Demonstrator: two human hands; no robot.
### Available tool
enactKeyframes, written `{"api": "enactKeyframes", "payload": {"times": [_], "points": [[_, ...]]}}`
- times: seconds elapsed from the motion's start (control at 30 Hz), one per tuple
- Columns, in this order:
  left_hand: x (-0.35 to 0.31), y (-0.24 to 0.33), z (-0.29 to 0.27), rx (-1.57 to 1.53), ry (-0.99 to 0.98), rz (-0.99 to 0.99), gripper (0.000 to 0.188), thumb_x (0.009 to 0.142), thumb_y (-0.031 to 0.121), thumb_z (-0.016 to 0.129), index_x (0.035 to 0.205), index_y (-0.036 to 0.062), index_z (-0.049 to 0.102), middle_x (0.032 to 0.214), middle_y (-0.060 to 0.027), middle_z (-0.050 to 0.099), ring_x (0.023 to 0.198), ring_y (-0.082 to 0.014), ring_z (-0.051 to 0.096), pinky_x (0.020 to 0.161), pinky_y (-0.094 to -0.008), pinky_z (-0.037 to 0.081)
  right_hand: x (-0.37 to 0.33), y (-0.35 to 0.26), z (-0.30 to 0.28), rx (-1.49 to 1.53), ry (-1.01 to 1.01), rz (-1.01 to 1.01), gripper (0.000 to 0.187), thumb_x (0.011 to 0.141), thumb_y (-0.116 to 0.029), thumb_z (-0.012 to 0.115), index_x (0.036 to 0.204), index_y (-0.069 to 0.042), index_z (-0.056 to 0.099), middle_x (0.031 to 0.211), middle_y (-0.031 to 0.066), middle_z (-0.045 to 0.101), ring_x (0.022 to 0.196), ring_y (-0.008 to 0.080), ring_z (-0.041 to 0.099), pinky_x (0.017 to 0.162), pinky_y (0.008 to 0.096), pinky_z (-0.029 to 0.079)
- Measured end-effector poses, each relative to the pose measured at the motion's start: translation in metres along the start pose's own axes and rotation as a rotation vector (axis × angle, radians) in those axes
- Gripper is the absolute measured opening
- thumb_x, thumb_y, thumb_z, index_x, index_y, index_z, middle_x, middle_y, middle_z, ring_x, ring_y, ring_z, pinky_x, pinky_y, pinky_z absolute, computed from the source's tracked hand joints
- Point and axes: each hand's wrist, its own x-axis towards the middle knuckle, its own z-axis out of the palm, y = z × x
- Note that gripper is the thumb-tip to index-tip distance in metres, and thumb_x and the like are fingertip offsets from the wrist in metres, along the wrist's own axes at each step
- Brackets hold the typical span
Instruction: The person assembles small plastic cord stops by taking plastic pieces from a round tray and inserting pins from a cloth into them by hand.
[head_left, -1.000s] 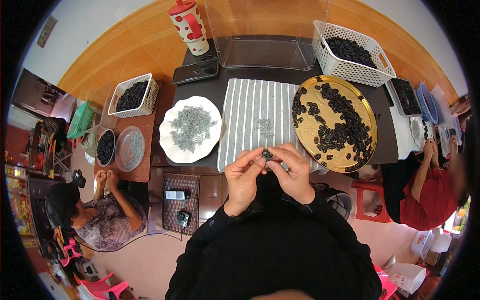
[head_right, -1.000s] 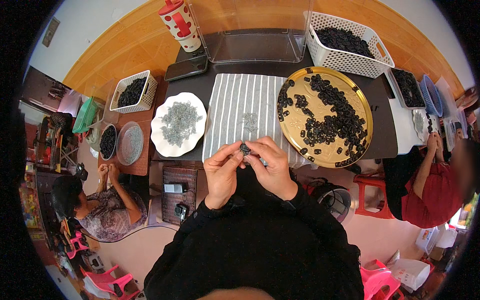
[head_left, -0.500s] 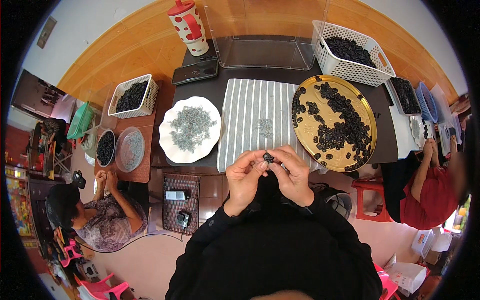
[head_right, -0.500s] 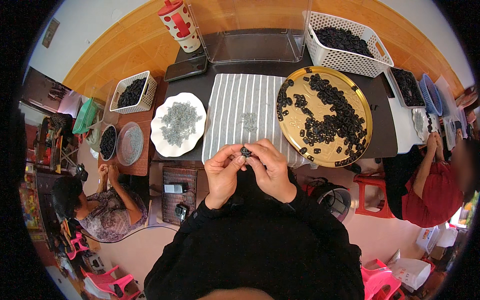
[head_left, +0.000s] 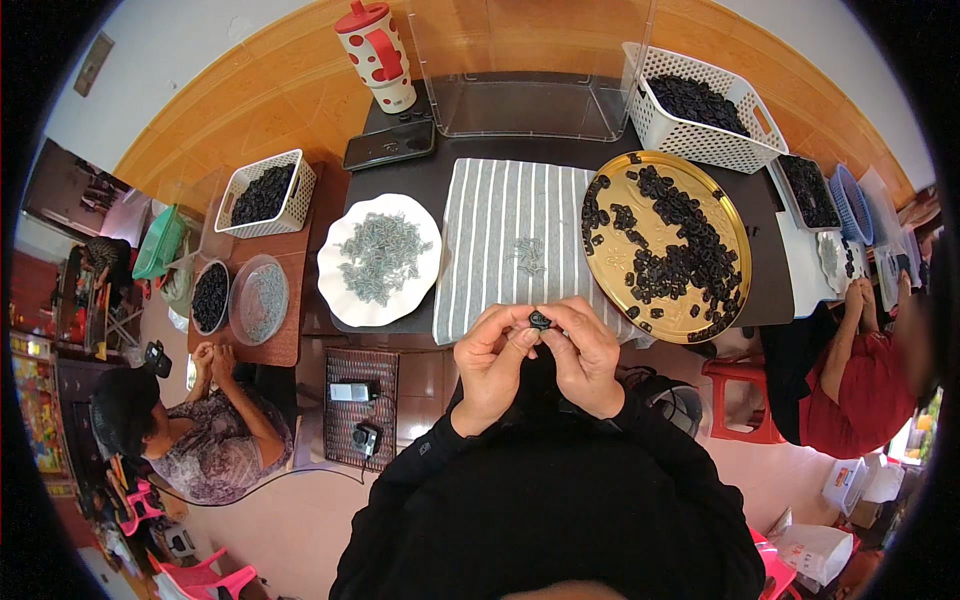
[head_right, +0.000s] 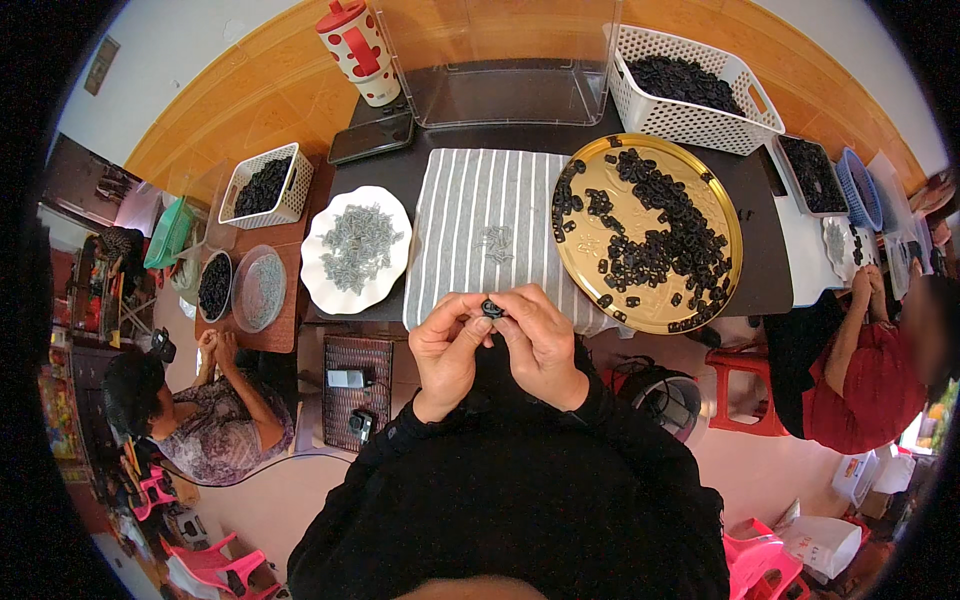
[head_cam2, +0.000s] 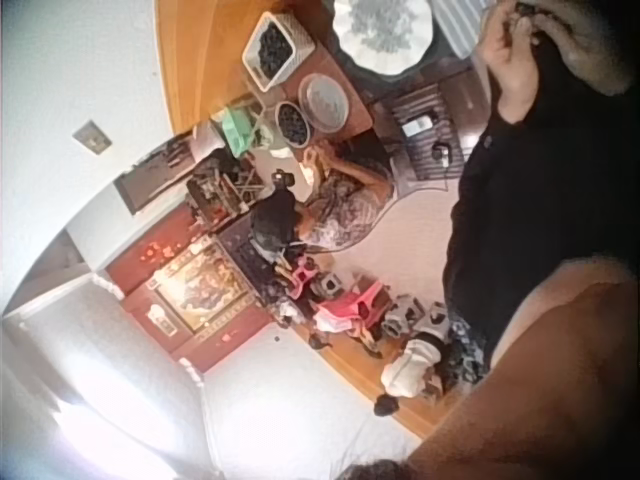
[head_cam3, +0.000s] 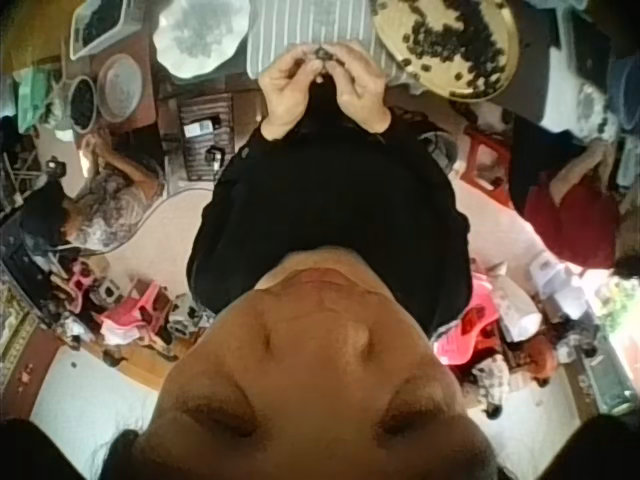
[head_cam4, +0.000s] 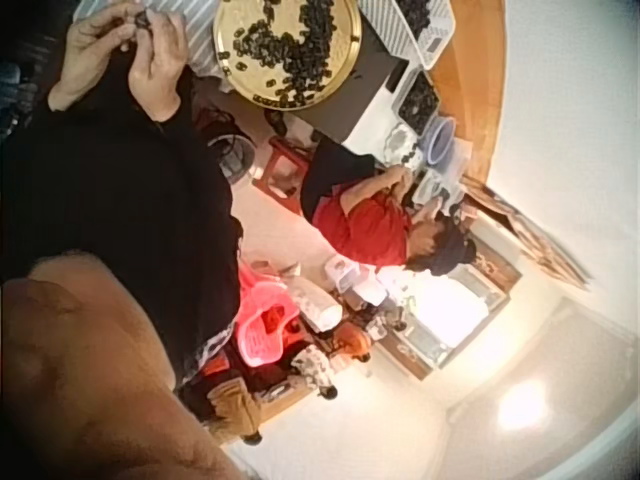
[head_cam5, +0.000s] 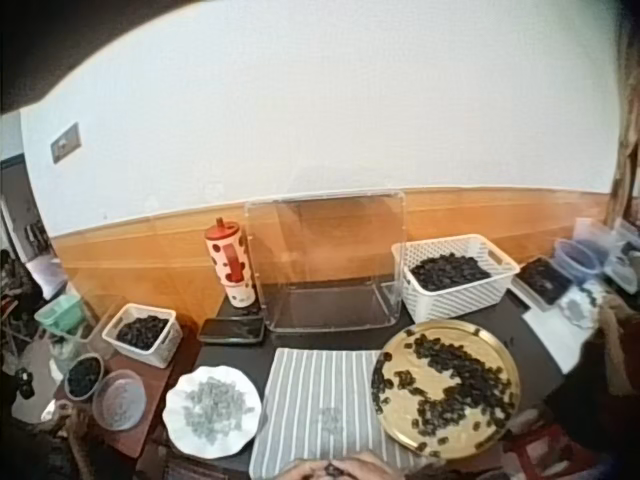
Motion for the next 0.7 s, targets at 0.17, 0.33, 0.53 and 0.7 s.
{"api": "enactKeyframes", "payload": {"times": [0.17, 0.33, 0.53, 0.7], "points": [[-0.0008, 0.0021, 0.0027, 0.023, 0.012, 0.037, 0.021, 0.087, -0.007, 0.061, 0.107, -0.0041, 0.063, 0.091, -0.0044, 0.056, 0.07, -0.0075, 0.054, 0.059, -0.0199, 0.047, 0.0009, -0.0024, 0.0002, -0.073, 0.014, -0.078, 0.026, 0.083, 0.012, 0.058, 0.108, 0.005, 0.06, 0.089, 0.0129, 0.058, 0.069, 0.0192, 0.061, 0.061, 0.0273, 0.049], [-0.0016, 0.0042, 0.0033, 0.058, 0.006, 0.04, 0.02, 0.087, -0.007, 0.06, 0.106, -0.0041, 0.063, 0.091, -0.0046, 0.058, 0.068, -0.0072, 0.054, 0.058, -0.0196, 0.047, -0.0008, -0.0018, 0.0008, -0.075, 0.034, -0.088, 0.025, 0.082, 0.012, 0.059, 0.106, 0.005, 0.06, 0.087, 0.0131, 0.058, 0.068, 0.0193, 0.06, 0.06, 0.0271, 0.049], [-0.0007, 0.0046, 0.0035, 0.034, -0.003, 0.024, 0.021, 0.088, -0.007, 0.06, 0.108, -0.0036, 0.063, 0.091, -0.0045, 0.058, 0.07, -0.0069, 0.054, 0.06, -0.0196, 0.047, -0.0028, -0.0026, 0.0023, -0.03, 0.062, -0.025, 0.021, 0.083, 0.01, 0.06, 0.104, 0.005, 0.061, 0.087, 0.0123, 0.058, 0.07, 0.0181, 0.06, 0.061, 0.0263, 0.048], [-0.0011, 0.0031, 0.0011, 0.044, -0.023, 0.012, 0.026, 0.088, -0.007, 0.06, 0.113, -0.0027, 0.063, 0.092, -0.0041, 0.057, 0.073, -0.0068, 0.054, 0.063, -0.0199, 0.048, 0.0002, -0.0022, -0.0037, 0.029, 0.024, 0.04, 0.02, 0.085, 0.007, 0.061, 0.105, 0.005, 0.062, 0.088, 0.009, 0.059, 0.075, 0.0147, 0.059, 0.065, 0.025, 0.047]]}}
